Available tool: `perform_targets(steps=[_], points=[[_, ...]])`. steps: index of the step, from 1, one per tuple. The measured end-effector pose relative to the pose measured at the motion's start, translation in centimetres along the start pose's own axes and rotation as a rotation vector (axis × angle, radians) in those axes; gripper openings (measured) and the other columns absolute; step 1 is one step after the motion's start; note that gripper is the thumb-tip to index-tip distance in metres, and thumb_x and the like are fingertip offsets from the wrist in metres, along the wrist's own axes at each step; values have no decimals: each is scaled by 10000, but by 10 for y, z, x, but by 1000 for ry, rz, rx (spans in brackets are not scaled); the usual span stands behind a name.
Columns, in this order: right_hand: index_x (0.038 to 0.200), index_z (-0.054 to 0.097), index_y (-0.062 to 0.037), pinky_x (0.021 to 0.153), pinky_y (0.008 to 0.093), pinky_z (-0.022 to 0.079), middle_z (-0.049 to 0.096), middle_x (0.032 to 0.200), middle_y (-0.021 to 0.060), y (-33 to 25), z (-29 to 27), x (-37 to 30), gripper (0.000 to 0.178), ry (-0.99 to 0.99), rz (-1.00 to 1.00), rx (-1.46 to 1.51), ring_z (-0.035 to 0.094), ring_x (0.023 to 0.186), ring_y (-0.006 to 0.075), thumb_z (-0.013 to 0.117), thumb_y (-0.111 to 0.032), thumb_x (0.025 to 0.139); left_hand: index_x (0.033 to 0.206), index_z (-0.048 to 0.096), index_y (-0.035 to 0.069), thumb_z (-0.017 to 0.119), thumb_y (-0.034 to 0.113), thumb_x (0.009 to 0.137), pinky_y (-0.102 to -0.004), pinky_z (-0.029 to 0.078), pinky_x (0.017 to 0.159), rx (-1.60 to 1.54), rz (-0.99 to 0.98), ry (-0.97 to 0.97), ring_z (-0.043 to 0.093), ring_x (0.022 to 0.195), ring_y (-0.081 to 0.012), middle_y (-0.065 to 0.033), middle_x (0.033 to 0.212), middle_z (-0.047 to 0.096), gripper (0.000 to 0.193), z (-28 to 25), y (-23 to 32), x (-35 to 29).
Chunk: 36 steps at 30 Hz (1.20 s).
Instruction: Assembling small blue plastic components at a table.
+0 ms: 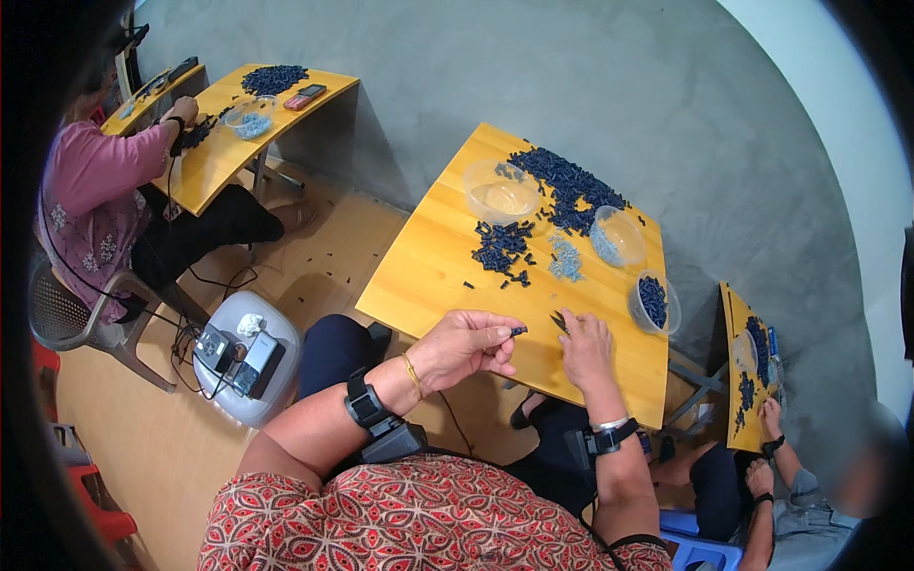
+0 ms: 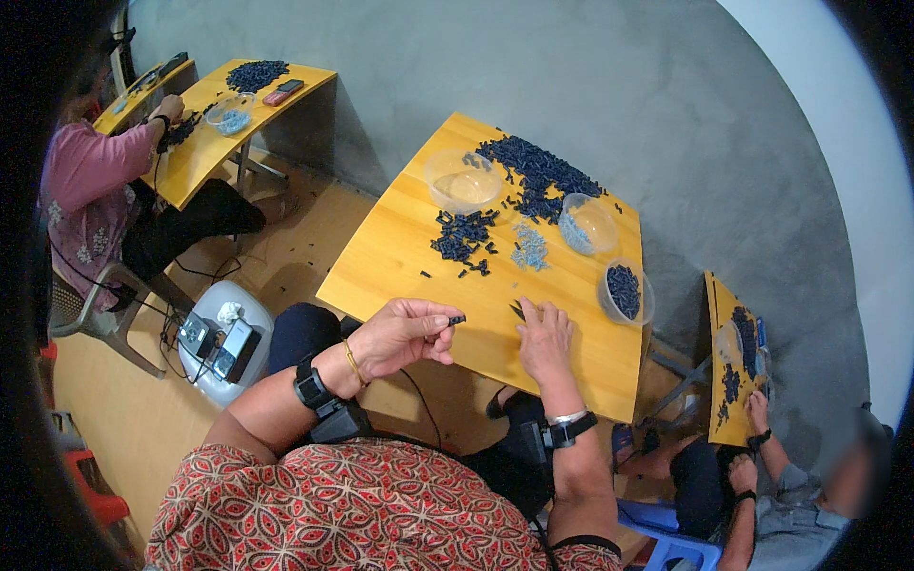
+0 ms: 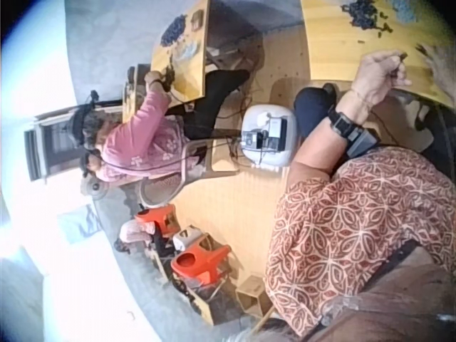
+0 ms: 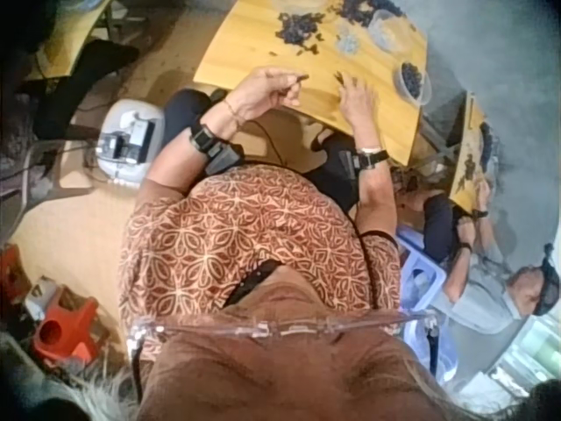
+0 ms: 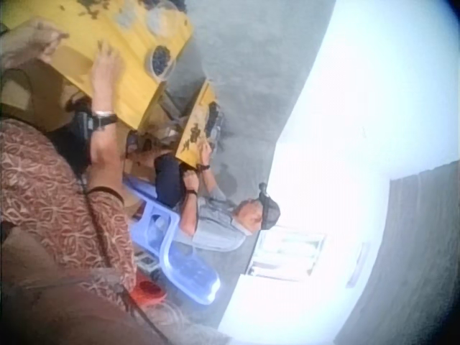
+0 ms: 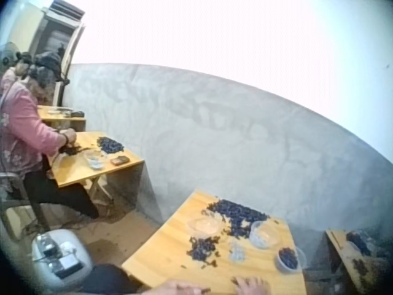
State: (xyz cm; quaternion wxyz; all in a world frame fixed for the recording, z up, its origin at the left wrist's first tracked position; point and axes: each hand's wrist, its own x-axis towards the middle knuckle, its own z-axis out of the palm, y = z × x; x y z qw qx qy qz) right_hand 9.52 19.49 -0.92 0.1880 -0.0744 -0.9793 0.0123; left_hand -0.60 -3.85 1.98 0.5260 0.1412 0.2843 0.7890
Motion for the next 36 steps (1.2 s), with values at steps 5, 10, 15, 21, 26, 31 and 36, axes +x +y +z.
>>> perform_targets(steps=[5, 10, 15, 21, 26, 31, 36], points=[[943, 558, -35, 611, 363, 437, 524, 801, 129, -56, -45, 15, 184, 114, -7, 658, 542, 698, 282, 583, -57, 761, 996, 567, -24, 525, 93, 861, -316, 549, 670, 57, 4, 21, 579, 658, -122, -56, 752, 586, 184, -5, -4, 1], [855, 534, -12, 586, 351, 442, 522, 747, 135, -82, -54, 16, 118, 125, -230, 613, 545, 670, 295, 577, -7, 745, 952, 571, -34, 539, 84, 854, -321, 555, 650, 115, 22, 62, 576, 645, -123, -57, 740, 580, 156, -1, -2, 2], [845, 526, -8, 573, 355, 441, 517, 743, 139, -87, -51, 13, 112, 125, -228, 616, 540, 663, 306, 566, 13, 743, 943, 573, -35, 547, 75, 849, -299, 549, 630, 180, 80, 108, 562, 631, -119, -52, 740, 575, 147, -1, -4, 5], [837, 526, -5, 559, 356, 439, 513, 735, 139, -84, -28, 8, 103, 186, -203, 642, 536, 652, 307, 564, 17, 744, 897, 608, -10, 577, 51, 821, -271, 538, 623, 292, 128, 108, 556, 629, -113, -43, 752, 585, 102, -10, -17, 18], [816, 533, -4, 583, 371, 433, 521, 736, 135, -73, 1, 5, 77, 197, -135, 639, 529, 656, 314, 560, 10, 745, 814, 632, -2, 598, 18, 785, -257, 487, 630, 739, 332, 180, 554, 682, -126, -46, 684, 577, 49, -33, -31, 42], [852, 547, -28, 654, 424, 391, 564, 795, 156, -50, 24, 16, 95, 177, 49, 543, 520, 740, 335, 503, -84, 789, 747, 633, 36, 642, 28, 685, -334, 416, 635, 1372, 685, 163, 541, 692, -216, -64, 667, 565, 63, -45, -35, 59], [978, 502, -48, 707, 448, 354, 576, 823, 163, -59, 42, 28, 200, 128, 106, 268, 503, 793, 340, 453, -114, 795, 671, 606, 70, 617, 64, 624, -346, 372, 664, 1731, 725, 178, 523, 679, -248, -45, 683, 561, 49, -47, -46, 61]])
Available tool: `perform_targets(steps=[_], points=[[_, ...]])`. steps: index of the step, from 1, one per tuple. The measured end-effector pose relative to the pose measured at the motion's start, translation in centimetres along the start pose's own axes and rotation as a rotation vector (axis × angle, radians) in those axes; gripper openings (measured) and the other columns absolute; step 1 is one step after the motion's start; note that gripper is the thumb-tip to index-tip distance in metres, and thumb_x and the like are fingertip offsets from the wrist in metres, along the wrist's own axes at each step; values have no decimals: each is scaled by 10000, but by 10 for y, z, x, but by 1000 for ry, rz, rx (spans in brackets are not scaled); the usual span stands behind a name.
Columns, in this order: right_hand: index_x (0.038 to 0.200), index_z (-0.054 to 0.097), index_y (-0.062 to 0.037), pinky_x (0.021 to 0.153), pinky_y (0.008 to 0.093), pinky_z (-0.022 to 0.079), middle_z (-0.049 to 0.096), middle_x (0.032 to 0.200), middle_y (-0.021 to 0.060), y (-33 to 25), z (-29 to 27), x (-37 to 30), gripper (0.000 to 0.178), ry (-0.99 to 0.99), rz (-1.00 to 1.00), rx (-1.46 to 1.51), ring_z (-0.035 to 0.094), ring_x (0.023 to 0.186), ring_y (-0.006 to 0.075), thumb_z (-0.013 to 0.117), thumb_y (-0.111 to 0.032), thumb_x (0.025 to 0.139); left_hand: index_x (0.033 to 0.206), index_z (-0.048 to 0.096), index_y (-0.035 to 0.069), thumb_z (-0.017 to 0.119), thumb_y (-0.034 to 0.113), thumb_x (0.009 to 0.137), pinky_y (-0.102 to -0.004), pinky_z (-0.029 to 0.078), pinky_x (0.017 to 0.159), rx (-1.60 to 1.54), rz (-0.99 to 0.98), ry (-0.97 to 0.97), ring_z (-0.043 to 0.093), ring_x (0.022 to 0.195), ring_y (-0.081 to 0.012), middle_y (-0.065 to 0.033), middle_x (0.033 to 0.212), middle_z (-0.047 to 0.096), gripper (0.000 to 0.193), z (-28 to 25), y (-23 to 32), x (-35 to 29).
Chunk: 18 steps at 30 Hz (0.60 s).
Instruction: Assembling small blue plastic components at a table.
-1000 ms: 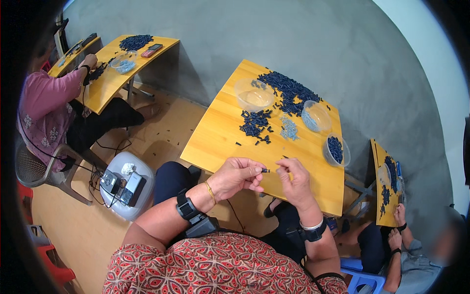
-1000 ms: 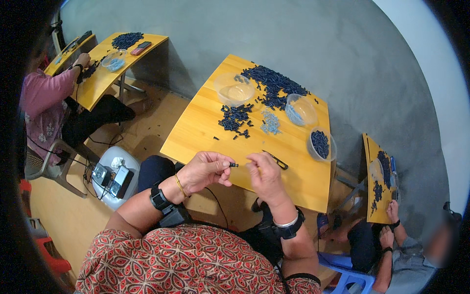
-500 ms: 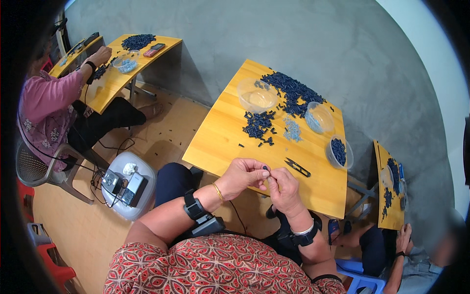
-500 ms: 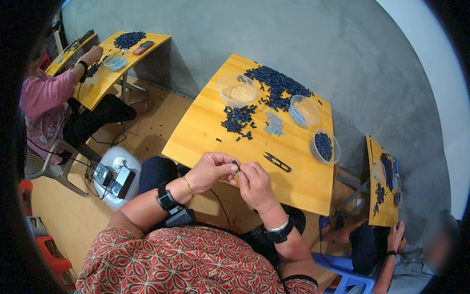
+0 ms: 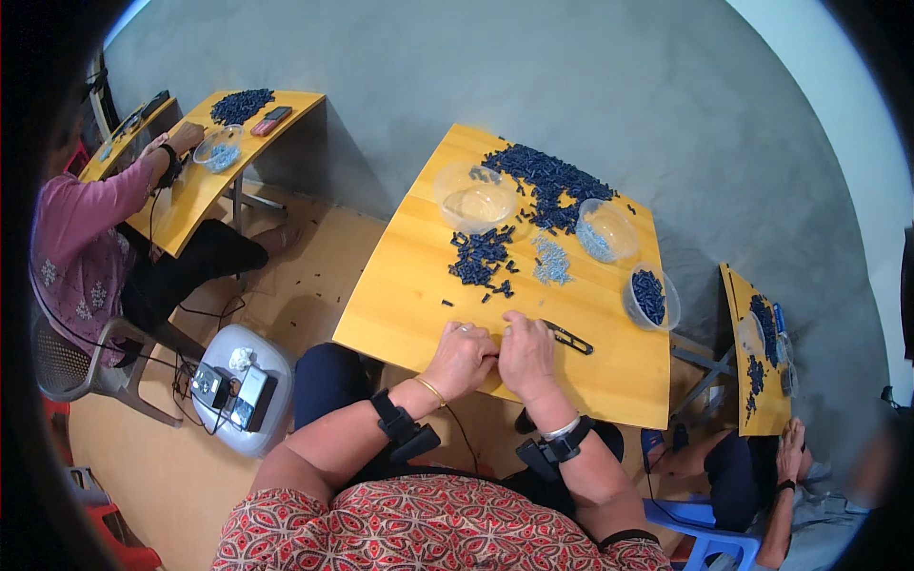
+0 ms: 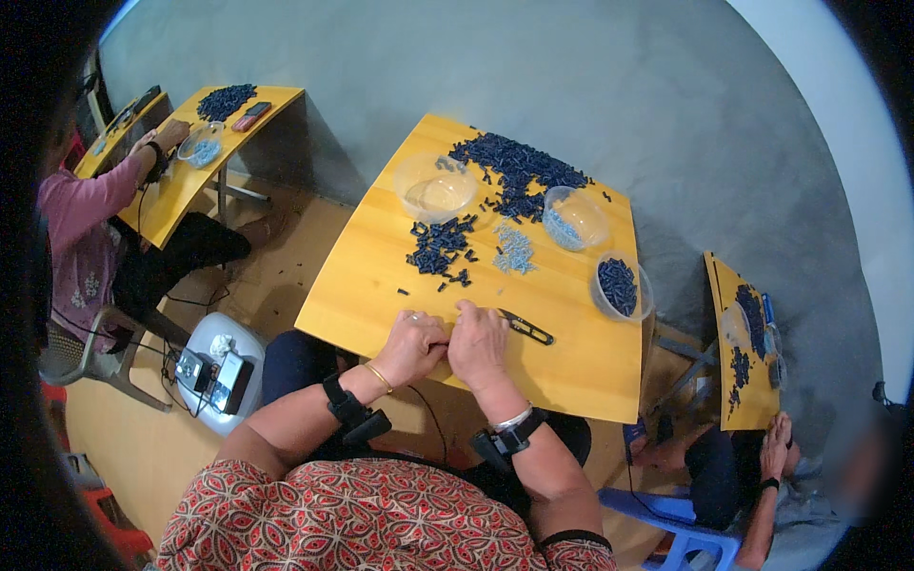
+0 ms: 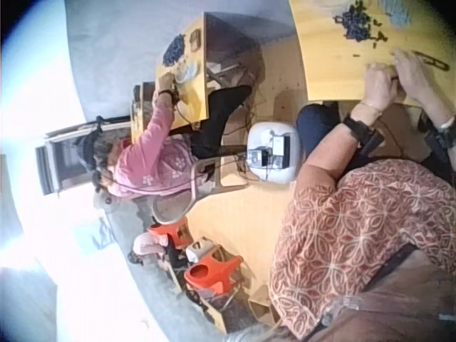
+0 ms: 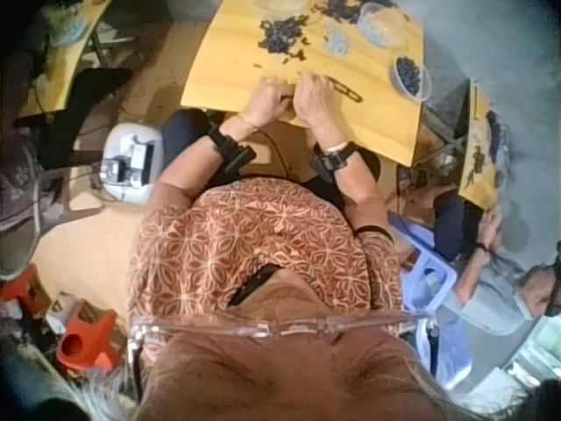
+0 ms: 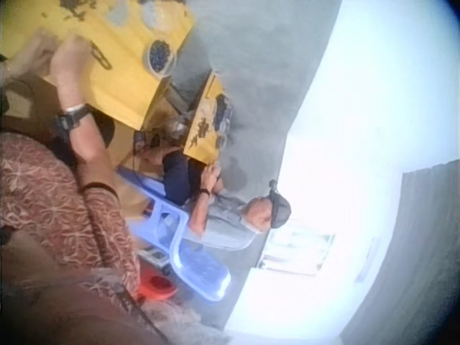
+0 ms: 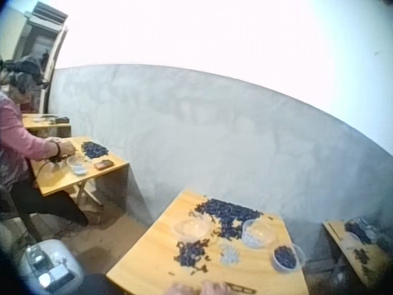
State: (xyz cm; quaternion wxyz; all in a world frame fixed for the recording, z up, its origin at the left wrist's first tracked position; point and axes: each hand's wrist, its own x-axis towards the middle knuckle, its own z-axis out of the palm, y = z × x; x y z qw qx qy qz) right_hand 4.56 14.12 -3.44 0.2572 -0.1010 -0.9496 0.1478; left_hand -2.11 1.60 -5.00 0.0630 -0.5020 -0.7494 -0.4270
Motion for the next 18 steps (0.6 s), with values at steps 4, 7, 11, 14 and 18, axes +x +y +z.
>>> perform_targets(steps=[4, 7, 11, 14, 18], points=[[863, 501, -55, 687, 435, 336, 543, 755, 146, -2, 2, -4, 129, -38, -37, 34, 478, 763, 326, 444, -87, 751, 645, 583, 67, 611, 49, 613, -342, 377, 677, -43, 4, 22, 522, 678, -248, -51, 668, 550, 47, 6, -1, -1], [741, 488, -59, 668, 428, 336, 503, 705, 130, -1, 3, -3, 42, -40, -74, 0, 462, 728, 318, 462, -85, 721, 618, 561, 60, 599, 21, 602, -351, 385, 674, -87, 15, 50, 520, 676, -254, -65, 658, 546, 57, 10, -1, 1], [647, 464, -64, 651, 415, 336, 467, 676, 116, 0, 13, 0, 66, -7, -136, 32, 448, 707, 308, 482, -103, 698, 592, 537, 54, 584, -3, 593, -360, 393, 669, -67, 2, 33, 516, 664, -268, -81, 641, 536, 75, 8, -3, 1], [639, 470, -68, 647, 412, 336, 466, 680, 112, -2, 14, 1, 80, -18, -146, 27, 447, 708, 305, 484, -119, 699, 581, 524, 53, 577, -9, 589, -361, 394, 662, -37, 3, 67, 512, 649, -279, -88, 628, 529, 82, 6, -2, 1], [643, 492, -74, 651, 406, 337, 472, 690, 109, -6, 12, 2, 94, -31, -137, 19, 451, 722, 304, 479, -135, 714, 569, 517, 50, 577, -11, 583, -356, 394, 664, -53, 27, 95, 509, 639, -283, -96, 616, 518, 87, 7, -3, 1]])
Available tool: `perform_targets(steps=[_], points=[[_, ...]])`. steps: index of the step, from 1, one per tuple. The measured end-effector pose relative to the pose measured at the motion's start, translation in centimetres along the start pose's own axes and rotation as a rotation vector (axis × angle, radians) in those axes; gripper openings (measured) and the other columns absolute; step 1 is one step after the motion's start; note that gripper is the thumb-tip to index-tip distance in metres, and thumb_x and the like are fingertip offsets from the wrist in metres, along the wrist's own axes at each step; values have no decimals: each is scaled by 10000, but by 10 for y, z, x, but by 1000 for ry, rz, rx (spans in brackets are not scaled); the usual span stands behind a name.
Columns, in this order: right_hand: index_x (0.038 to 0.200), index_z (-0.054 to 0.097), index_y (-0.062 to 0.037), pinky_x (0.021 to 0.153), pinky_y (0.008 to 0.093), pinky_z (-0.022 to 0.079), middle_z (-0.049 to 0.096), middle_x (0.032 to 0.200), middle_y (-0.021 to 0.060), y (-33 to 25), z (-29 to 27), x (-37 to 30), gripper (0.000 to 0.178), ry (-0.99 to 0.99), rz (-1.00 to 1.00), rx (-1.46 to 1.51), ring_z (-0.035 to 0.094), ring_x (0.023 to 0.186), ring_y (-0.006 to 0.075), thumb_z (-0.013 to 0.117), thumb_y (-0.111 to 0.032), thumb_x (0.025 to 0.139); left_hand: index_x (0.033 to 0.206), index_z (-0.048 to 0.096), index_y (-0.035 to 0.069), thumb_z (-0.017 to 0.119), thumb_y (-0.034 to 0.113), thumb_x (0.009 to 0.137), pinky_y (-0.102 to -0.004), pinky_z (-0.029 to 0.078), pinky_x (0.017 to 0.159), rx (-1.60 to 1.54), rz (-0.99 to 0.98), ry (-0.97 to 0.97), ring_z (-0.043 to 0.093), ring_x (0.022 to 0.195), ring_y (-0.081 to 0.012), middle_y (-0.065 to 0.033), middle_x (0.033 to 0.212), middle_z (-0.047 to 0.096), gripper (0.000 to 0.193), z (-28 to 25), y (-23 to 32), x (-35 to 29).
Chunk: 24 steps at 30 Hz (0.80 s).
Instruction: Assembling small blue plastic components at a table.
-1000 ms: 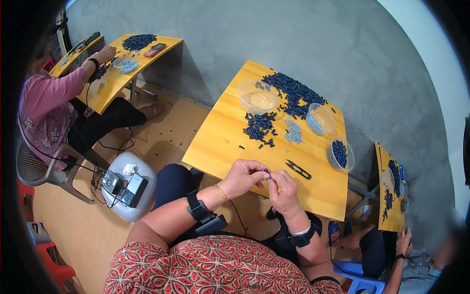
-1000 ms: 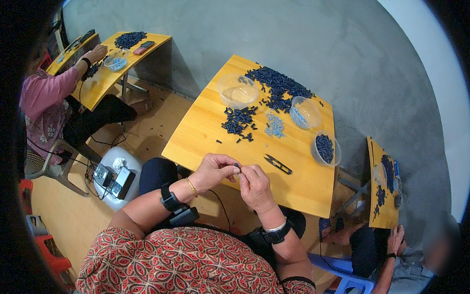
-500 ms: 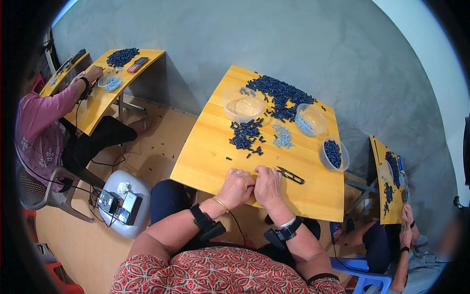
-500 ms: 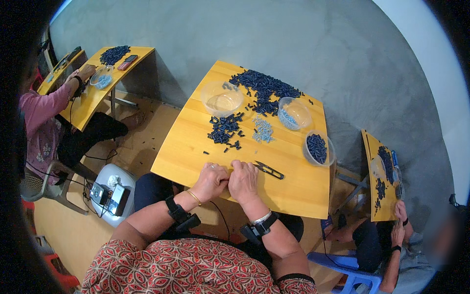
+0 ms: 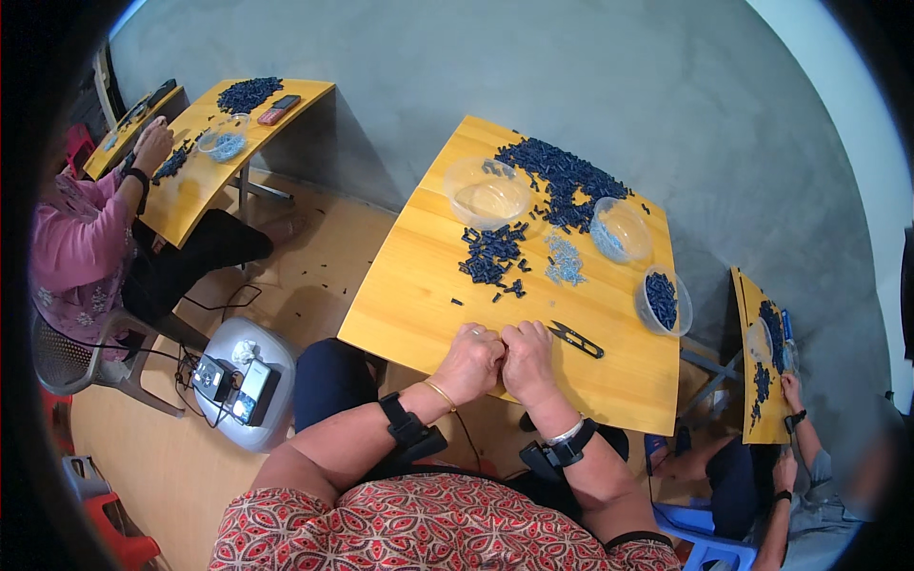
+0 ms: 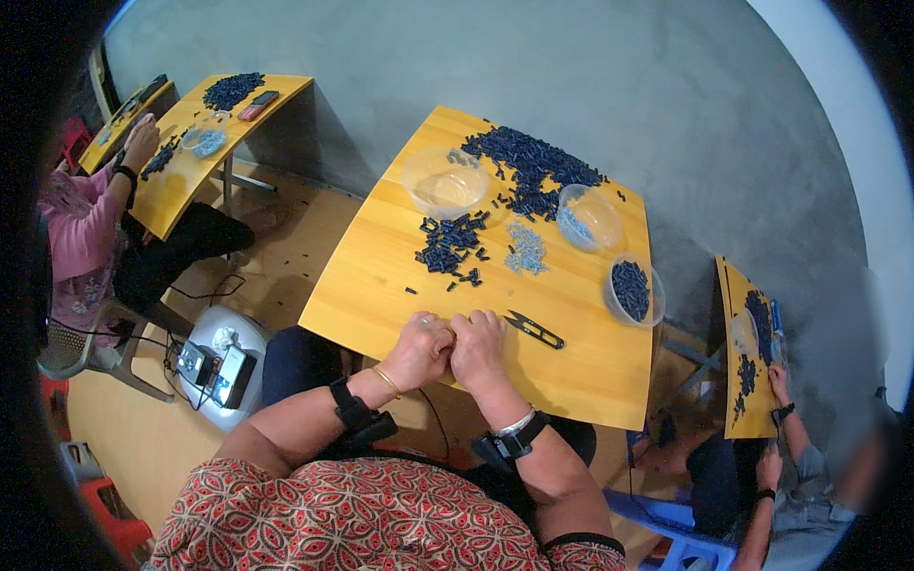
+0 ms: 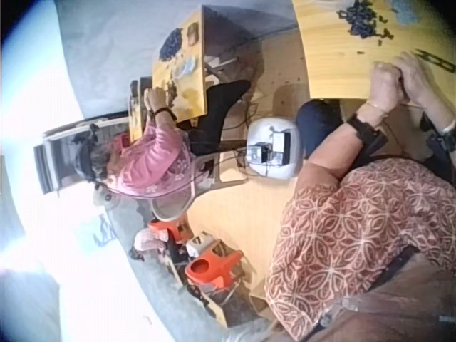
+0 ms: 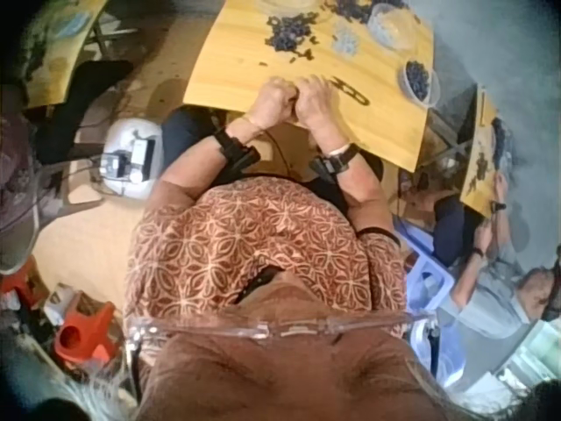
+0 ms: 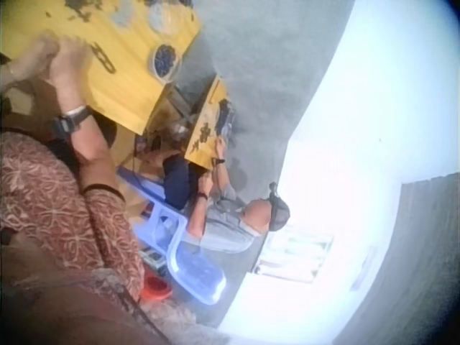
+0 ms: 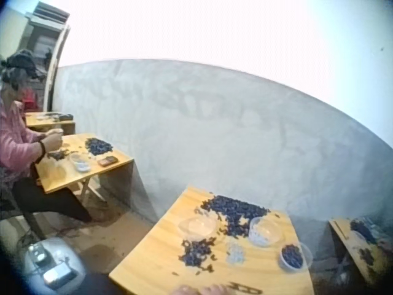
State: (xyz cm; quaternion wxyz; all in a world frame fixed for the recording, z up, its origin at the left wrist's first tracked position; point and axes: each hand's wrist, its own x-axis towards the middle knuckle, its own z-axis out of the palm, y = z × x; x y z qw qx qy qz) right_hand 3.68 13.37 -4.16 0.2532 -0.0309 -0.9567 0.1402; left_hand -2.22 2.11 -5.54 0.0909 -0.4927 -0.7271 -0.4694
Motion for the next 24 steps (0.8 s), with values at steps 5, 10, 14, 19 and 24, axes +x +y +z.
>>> perform_targets(steps=[5, 10, 14, 19, 24], points=[[709, 512, -67, 667, 416, 352, 511, 746, 124, 6, 0, -6, 51, -6, 58, 85, 475, 745, 315, 469, -88, 727, 587, 539, 40, 604, -5, 582, -353, 404, 637, 24, 15, -12, 511, 628, -289, -114, 626, 533, 79, 2, 1, -1], [863, 494, -39, 685, 435, 392, 515, 791, 161, -20, -31, -22, 120, 147, 133, 455, 496, 774, 351, 488, -20, 745, 707, 598, 14, 629, 55, 751, -289, 437, 580, -708, -668, 5, 558, 630, -158, -39, 673, 609, 68, -22, 14, 1], [940, 449, -12, 669, 422, 416, 499, 779, 176, -41, -50, -24, 209, 159, -31, 354, 502, 757, 356, 519, -5, 743, 729, 607, 11, 614, 75, 794, -230, 442, 639, -1030, -817, -50, 555, 698, -94, -21, 724, 603, 92, -35, 35, 1], [932, 471, -3, 650, 393, 439, 524, 775, 160, -29, -63, -38, 241, 128, -58, 274, 526, 723, 337, 540, 44, 707, 764, 613, 19, 591, 87, 817, -232, 441, 640, -1290, -938, -99, 534, 651, -105, -28, 702, 591, 89, -29, 45, -4], [844, 518, -20, 640, 390, 430, 512, 760, 152, -2, -77, -40, 114, 152, -106, 85, 517, 717, 317, 488, -9, 735, 805, 629, 0, 580, 119, 832, -221, 429, 625, -1110, -873, -199, 513, 646, -84, -21, 694, 585, 131, -26, 38, -8]])
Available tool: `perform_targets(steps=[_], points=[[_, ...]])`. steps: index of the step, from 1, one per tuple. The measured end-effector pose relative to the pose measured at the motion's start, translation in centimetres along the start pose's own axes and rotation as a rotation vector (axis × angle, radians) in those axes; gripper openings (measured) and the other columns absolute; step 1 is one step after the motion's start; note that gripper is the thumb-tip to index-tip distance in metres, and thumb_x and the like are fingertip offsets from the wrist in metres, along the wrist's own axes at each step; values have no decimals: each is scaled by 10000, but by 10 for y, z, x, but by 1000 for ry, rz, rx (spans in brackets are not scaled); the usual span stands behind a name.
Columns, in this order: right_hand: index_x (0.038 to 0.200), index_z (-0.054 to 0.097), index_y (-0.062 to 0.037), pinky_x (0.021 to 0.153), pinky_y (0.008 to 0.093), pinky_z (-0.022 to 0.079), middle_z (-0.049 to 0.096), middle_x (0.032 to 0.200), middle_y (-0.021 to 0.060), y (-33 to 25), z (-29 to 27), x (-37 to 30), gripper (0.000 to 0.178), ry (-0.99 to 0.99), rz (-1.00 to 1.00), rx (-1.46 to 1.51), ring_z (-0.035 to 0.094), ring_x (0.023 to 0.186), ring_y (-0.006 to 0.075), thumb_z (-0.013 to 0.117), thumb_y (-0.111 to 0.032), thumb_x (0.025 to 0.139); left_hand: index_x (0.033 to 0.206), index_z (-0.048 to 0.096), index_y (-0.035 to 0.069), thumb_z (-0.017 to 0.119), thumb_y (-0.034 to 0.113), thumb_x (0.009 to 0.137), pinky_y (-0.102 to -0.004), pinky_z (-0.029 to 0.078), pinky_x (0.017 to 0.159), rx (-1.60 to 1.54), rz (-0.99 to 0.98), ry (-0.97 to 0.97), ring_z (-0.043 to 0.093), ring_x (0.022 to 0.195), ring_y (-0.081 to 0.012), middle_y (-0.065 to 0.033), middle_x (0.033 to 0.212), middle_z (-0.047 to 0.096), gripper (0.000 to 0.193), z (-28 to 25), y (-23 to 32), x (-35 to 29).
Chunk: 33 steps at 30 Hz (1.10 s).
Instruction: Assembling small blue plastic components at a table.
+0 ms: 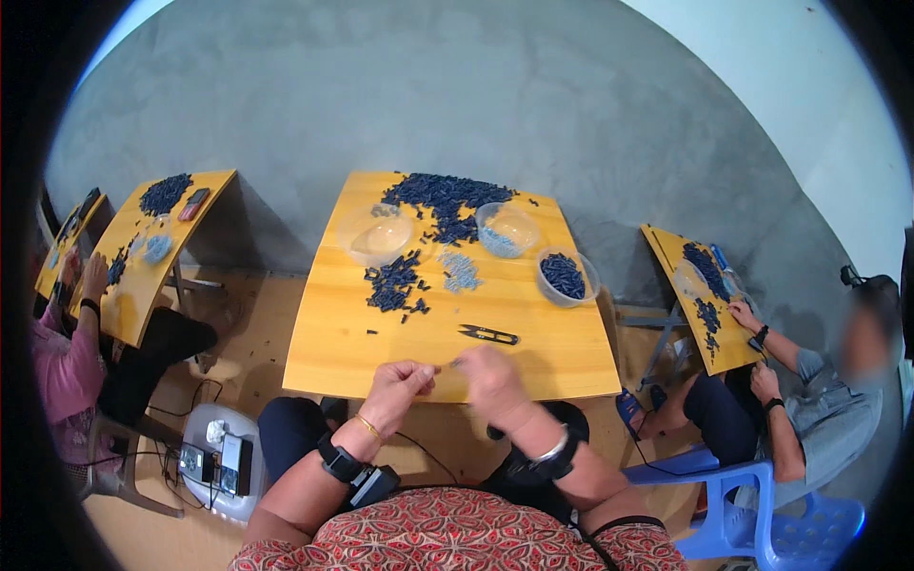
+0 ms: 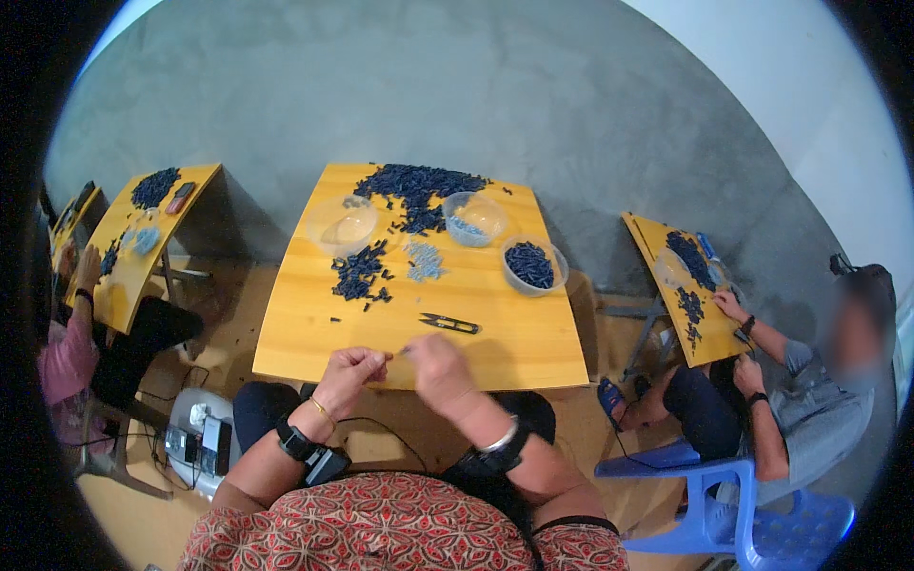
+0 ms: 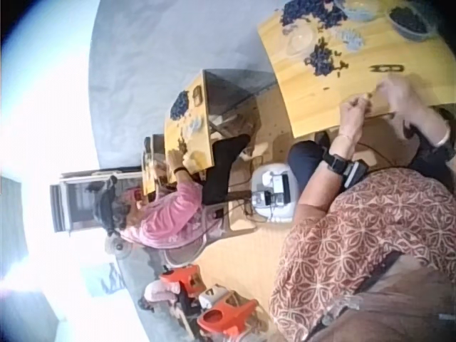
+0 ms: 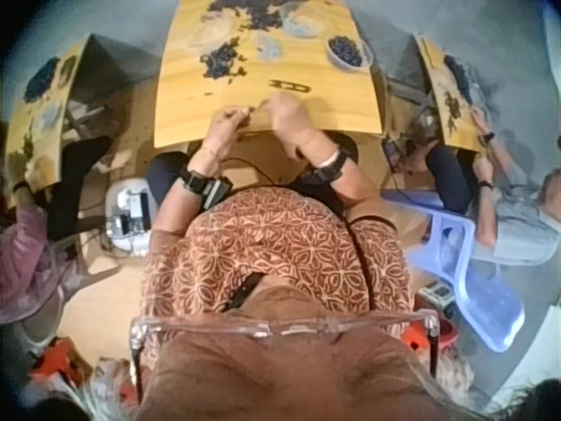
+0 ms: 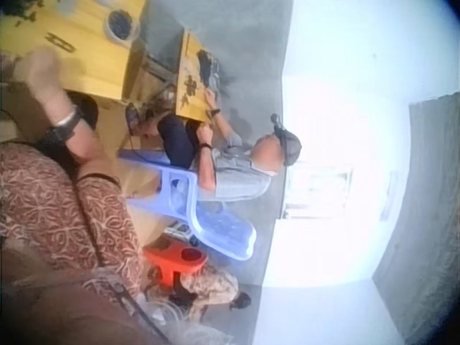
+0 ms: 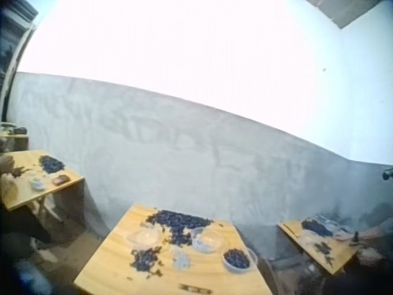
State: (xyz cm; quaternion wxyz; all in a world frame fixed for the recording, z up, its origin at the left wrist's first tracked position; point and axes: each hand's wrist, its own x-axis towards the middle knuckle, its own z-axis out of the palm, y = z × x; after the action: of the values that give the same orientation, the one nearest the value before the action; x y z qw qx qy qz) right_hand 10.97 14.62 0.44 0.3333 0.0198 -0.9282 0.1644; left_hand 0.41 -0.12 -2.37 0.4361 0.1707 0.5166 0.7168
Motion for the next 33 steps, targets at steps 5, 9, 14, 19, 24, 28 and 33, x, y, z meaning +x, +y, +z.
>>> perform_targets(steps=[5, 9, 14, 19, 24, 28, 33], points=[[850, 552, -32, 671, 398, 434, 560, 800, 143, 104, -83, 41, 85, 327, 225, -350, 536, 748, 314, 509, -67, 786, 897, 638, -24, 581, 114, 831, -217, 435, 584, 325, 322, 253, 505, 610, -73, -18, 706, 597, 163, -36, 7, 6], [909, 545, -52, 732, 413, 402, 565, 869, 130, 137, -79, 55, 153, 147, 199, -533, 497, 849, 328, 555, -99, 764, 947, 612, -42, 569, 59, 823, -219, 470, 603, 371, 311, 393, 543, 626, -101, -53, 764, 612, 166, -56, 14, 7], [876, 542, -55, 710, 408, 437, 573, 831, 156, 88, 20, 65, 123, -100, 289, 87, 543, 816, 322, 558, -70, 755, 1140, 462, -86, 526, 46, 849, -253, 512, 694, 25, 153, 363, 556, 706, -132, -99, 886, 580, 327, -73, 14, 9], [895, 549, -59, 705, 409, 443, 572, 833, 162, 70, 61, 82, 139, -302, 277, 97, 546, 815, 333, 536, -34, 759, 1214, 315, -145, 518, 30, 848, -284, 514, 769, -185, 36, 282, 586, 837, -193, -161, 978, 558, 453, -75, 26, 25], [929, 562, -66, 723, 412, 430, 549, 804, 151, 87, 77, 93, 195, -323, 110, 1, 527, 824, 339, 537, -12, 744, 1200, 334, -143, 537, 37, 841, -291, 509, 788, -194, 26, 255, 586, 872, -213, -174, 994, 557, 450, -67, 30, 47], [946, 570, -78, 747, 404, 419, 542, 804, 137, 82, 81, 95, 218, -367, 108, 20, 516, 848, 321, 537, -9, 742, 1193, 349, -128, 544, 43, 839, -299, 505, 794, -207, 17, 211, 583, 878, -216, -175, 1003, 554, 439, -66, 30, 64], [924, 573, -72, 718, 398, 422, 528, 796, 129, 79, 84, 91, 207, -323, 21, -52, 514, 811, 325, 563, 0, 730, 1190, 359, -114, 542, 29, 834, -300, 499, 798, -204, 14, 197, 579, 886, -216, -166, 1015, 550, 425, -61, 33, 70]])
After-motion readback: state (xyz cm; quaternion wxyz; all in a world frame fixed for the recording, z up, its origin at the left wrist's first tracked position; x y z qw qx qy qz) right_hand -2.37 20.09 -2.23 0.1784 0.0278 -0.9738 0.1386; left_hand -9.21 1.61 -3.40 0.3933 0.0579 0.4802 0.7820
